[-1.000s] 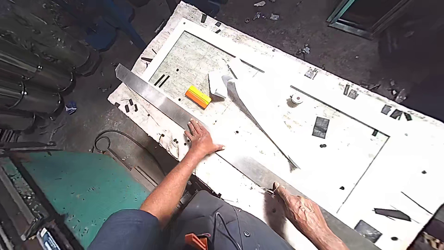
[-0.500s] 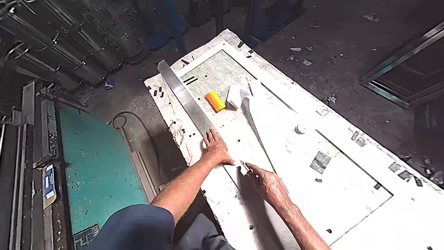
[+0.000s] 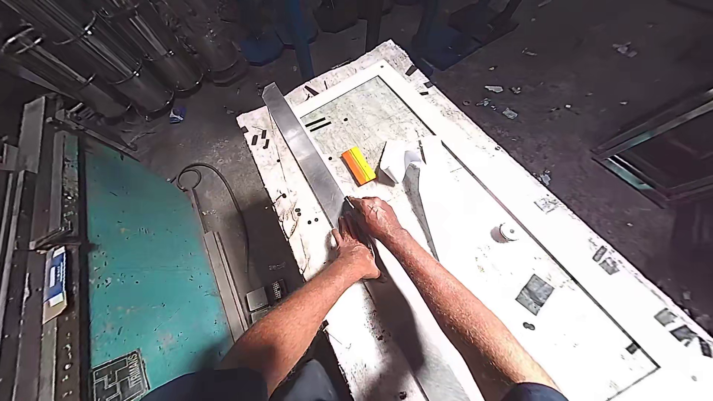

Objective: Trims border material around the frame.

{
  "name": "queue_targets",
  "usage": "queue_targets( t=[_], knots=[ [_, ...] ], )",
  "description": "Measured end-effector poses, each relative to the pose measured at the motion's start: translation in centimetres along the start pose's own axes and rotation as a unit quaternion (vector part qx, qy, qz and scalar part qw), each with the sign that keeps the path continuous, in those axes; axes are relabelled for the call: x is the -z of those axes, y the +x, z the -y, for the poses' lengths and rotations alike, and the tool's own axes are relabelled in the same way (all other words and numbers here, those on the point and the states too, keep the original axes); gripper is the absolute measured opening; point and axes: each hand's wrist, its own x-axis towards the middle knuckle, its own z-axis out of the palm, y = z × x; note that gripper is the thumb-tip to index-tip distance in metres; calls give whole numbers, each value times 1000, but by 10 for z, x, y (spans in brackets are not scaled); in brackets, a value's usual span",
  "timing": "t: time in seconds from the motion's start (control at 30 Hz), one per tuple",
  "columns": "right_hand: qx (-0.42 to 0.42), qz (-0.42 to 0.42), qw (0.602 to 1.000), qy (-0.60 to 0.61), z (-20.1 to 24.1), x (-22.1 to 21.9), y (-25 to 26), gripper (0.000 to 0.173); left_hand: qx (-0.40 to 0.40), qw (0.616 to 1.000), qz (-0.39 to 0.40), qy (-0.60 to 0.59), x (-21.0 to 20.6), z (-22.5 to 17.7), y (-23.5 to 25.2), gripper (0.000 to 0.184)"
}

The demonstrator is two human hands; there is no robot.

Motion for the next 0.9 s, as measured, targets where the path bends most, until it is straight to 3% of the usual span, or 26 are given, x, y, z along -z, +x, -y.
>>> queue_targets(
  t=[0.23, 0.37, 0.5, 0.57, 0.77, 0.9],
  knots=[
    [21, 18, 1000, 13, 5, 7, 16, 15, 2, 1000, -5, 8, 0, 1, 0, 156],
    [37, 59, 998, 7, -4, 8, 8, 17, -1, 1000, 2, 24, -2, 1, 3, 157],
    [43, 63, 997, 15, -15, 7, -39, 14, -5, 1000, -13, 2, -6, 4, 9, 151],
    [42, 52, 998, 17, -20, 1, -69, 10, 1, 999, -40, -20, -11, 6, 11, 156],
    [45, 62, 996, 34, -43, -17, -146, 20, 27, 999, -45, 10, -4, -5, 6, 155],
    [21, 66, 997, 42, -49, -21, -194, 35, 40, 997, -54, 23, -8, -6, 13, 172]
  ],
)
